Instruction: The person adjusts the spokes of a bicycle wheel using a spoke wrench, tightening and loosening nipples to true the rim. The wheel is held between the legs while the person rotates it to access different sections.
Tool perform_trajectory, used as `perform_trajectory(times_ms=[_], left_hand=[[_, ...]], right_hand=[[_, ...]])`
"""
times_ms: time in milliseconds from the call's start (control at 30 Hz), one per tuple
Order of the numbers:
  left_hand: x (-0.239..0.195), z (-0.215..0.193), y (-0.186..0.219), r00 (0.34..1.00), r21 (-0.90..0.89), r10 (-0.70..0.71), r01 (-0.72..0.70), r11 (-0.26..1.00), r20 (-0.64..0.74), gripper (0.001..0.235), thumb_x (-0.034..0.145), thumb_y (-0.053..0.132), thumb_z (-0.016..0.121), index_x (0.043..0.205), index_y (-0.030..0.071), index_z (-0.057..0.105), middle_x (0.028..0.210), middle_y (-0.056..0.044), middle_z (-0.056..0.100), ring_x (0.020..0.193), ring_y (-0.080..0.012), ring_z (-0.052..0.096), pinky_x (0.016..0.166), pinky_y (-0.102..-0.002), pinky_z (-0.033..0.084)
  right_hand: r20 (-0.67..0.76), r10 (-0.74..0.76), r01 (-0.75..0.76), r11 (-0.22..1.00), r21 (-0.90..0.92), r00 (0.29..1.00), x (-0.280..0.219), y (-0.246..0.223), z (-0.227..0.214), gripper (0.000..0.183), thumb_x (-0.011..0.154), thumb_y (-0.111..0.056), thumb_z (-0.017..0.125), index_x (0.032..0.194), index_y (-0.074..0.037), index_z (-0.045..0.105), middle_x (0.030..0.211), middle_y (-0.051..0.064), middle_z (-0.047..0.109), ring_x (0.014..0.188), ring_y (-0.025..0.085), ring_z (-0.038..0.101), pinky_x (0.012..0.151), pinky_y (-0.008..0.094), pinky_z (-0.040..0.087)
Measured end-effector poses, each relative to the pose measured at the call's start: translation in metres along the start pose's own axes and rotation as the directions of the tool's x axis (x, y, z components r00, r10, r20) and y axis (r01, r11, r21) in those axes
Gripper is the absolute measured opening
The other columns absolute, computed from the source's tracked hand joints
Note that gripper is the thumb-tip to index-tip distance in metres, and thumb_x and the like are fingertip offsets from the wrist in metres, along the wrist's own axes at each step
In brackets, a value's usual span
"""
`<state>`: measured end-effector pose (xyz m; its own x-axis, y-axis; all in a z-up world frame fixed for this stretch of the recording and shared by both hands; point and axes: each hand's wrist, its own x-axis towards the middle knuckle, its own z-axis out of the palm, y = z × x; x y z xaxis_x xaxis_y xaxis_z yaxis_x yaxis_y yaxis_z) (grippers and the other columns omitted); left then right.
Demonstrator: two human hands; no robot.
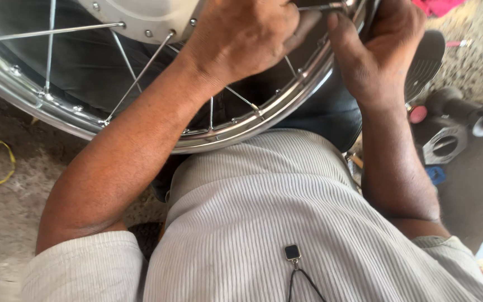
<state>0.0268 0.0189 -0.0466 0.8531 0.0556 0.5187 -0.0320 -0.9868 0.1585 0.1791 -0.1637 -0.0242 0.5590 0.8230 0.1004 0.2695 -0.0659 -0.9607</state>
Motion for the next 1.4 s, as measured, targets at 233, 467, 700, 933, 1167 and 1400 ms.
perform_trajectory(times_ms=[233,467,700,933,1167,1400], left_hand=[[0.016,-0.005,0.003,0.994,-0.104,-0.029,0.04,0.994,0.103,0.043,0.094,0.036,0.082,0.062,0.013,0.066,0.076,0.0,0.061,0.072,-0.0121,0.061,0.078,-0.037,0.053],[0.01,-0.007,-0.003,0.992,-0.177,-0.011,0.034,0.984,0.127,0.051,0.089,0.057,0.077,0.066,0.012,0.072,0.062,-0.001,0.058,0.063,-0.014,0.057,0.086,-0.04,0.051],[0.029,-0.027,0.002,0.958,-0.028,0.032,-0.024,0.999,0.285,0.058,0.097,0.049,0.07,0.05,0.017,0.065,0.039,0.003,0.05,0.037,-0.0123,0.047,0.076,-0.04,0.053],[0.006,-0.012,-0.009,0.989,-0.08,-0.028,0.04,0.996,0.147,0.053,0.102,0.041,0.072,0.054,0.02,0.062,0.05,0.001,0.057,0.044,-0.011,0.053,0.063,-0.036,0.054],[-0.008,-0.003,-0.01,1.0,0.063,-0.026,0.025,0.998,0.008,0.055,0.103,0.045,0.078,0.06,0.017,0.061,0.05,0.006,0.051,0.046,-0.0052,0.053,0.046,-0.022,0.048],[0.009,-0.037,-0.025,0.941,-0.503,0.005,0.176,0.846,0.339,0.055,0.081,0.055,0.089,0.072,0.005,0.069,0.056,-0.003,0.057,0.045,-0.0156,0.056,0.041,-0.032,0.046]], right_hand=[[-0.055,0.154,-0.157,0.987,-0.04,0.986,0.002,-0.022,0.002,0.011,0.101,-0.007,0.072,0.106,-0.001,0.064,0.091,-0.004,0.064,0.076,0.002,0.054,0.071,0.02,0.046],[-0.043,0.139,-0.139,0.99,0.019,0.989,-0.005,0.0,-0.002,0.011,0.108,-0.003,0.072,0.101,-0.001,0.064,0.086,-0.001,0.066,0.075,0.004,0.06,0.07,0.02,0.049],[-0.056,0.095,-0.091,0.994,0.06,0.994,-0.003,-0.01,0.005,0.009,0.109,-0.002,0.068,0.102,-0.001,0.063,0.088,0.0,0.065,0.076,0.005,0.059,0.073,0.021,0.049],[-0.113,0.028,-0.041,0.993,-0.11,0.993,-0.004,-0.003,0.007,0.017,0.107,-0.01,0.073,0.099,0.0,0.064,0.081,-0.002,0.063,0.071,0.004,0.055,0.066,0.022,0.044],[-0.046,0.057,-0.053,0.996,0.076,0.997,0.0,0.01,-0.001,0.014,0.107,-0.008,0.076,0.107,0.0,0.064,0.093,0.0,0.067,0.078,0.006,0.058,0.076,0.023,0.049],[-0.012,0.052,-0.051,0.996,0.075,0.999,0.001,0.005,-0.002,0.014,0.108,-0.009,0.075,0.109,-0.002,0.063,0.093,0.0,0.067,0.08,0.006,0.06,0.076,0.023,0.048]])
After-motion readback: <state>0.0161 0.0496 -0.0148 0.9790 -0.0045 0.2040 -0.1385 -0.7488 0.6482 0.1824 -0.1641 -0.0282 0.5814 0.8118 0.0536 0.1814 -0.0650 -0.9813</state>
